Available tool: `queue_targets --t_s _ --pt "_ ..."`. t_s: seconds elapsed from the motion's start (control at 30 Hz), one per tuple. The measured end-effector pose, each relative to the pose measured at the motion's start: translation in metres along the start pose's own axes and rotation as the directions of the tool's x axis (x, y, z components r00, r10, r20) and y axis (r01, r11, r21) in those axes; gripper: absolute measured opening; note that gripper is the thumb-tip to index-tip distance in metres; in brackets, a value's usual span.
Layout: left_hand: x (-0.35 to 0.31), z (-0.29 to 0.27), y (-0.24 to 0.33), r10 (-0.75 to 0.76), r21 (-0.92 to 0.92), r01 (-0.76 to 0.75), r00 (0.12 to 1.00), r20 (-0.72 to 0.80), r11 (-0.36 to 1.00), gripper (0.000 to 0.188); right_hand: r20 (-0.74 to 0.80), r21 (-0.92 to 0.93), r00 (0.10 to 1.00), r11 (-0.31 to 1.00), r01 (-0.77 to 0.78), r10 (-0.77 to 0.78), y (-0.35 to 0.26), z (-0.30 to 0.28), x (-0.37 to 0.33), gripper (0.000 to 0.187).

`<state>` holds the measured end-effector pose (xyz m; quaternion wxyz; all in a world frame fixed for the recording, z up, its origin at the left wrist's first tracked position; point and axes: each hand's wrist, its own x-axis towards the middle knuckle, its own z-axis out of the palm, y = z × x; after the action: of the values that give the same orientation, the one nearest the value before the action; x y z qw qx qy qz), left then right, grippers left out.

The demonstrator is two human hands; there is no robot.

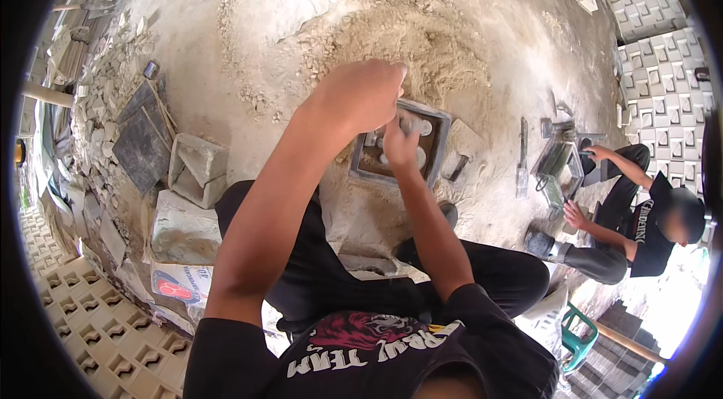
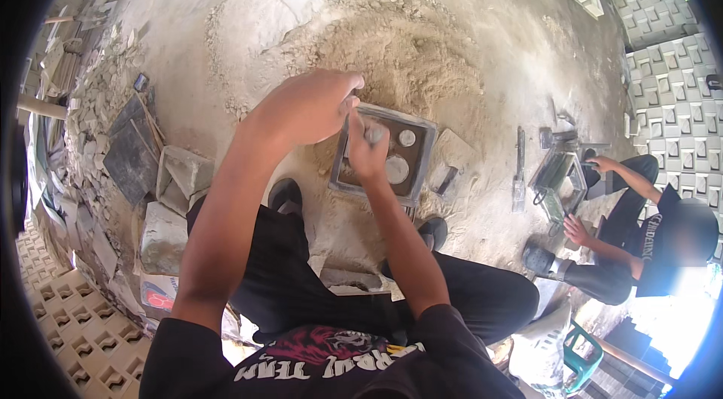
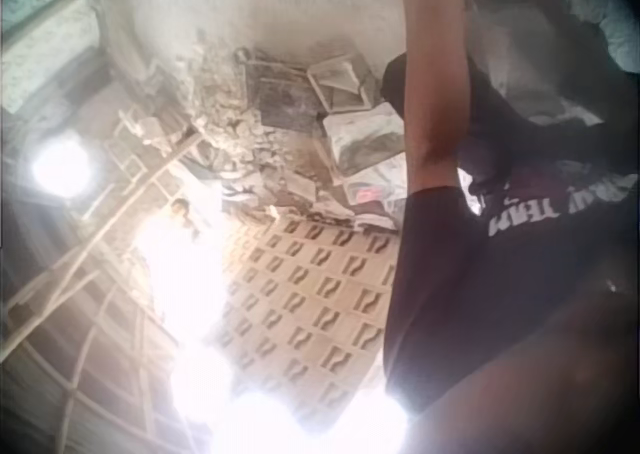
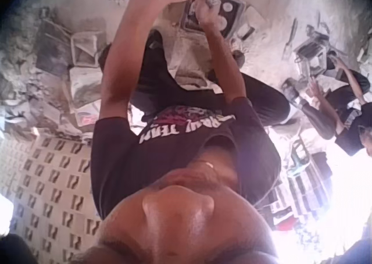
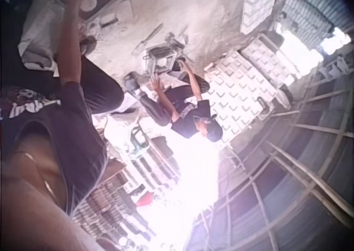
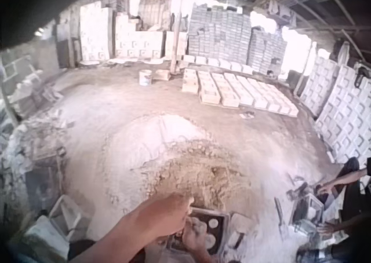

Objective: The person prepares a mold by hand, places circular metal inserts inside, and uses a metal tool to tamp down material around them.

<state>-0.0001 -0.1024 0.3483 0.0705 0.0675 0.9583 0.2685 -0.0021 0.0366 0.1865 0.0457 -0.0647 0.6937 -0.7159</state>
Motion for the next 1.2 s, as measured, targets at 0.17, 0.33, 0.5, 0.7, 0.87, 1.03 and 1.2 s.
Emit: queue_targets --t_s 0.17,0.33,0.5,0.7,0.87,1.03,1.2 --pt "0.007 -0.007 0.0 -0.022 -0.022 0.024 0.997 0.074 0.999 0.02 0.012 -0.051 0.996 0.995 -0.091 0.091 0.027 -0.012 -0.017 0.042" --pt "0.004 0.0 0.008 0.018 -0.01 -0.018 0.999 0.05 1.0 0.02 0.018 -0.084 1.0 0.996 0.009 -0.007 0.038 -0.018 -0.053 0.045" --pt "0.014 -0.005 0.018 -0.034 -0.025 0.037 0.991 0.128 0.999 0.022 0.023 -0.127 0.995 0.987 -0.095 0.099 0.01 -0.005 -0.052 0.045" --pt "0.013 -0.003 0.034 0.073 -0.091 -0.06 0.987 0.146 0.994 0.022 0.097 -0.162 0.99 0.983 -0.081 0.098 0.032 -0.015 -0.062 0.041" --pt "0.006 -0.008 0.027 -0.038 -0.074 0.057 0.972 0.234 0.996 0.025 0.081 -0.208 0.997 0.978 0.015 0.002 0.025 -0.033 -0.069 0.042" --pt "0.003 -0.005 0.009 -0.052 0.01 0.051 0.987 0.151 0.999 0.026 0.034 -0.114 0.998 0.992 -0.05 0.054 0.027 -0.034 -0.064 0.044" --pt "0.003 -0.015 0.017 -0.056 -0.051 0.068 0.975 0.215 0.996 0.028 0.055 -0.411 0.946 0.856 0.313 -0.32 0.037 -0.041 -0.066 0.047"
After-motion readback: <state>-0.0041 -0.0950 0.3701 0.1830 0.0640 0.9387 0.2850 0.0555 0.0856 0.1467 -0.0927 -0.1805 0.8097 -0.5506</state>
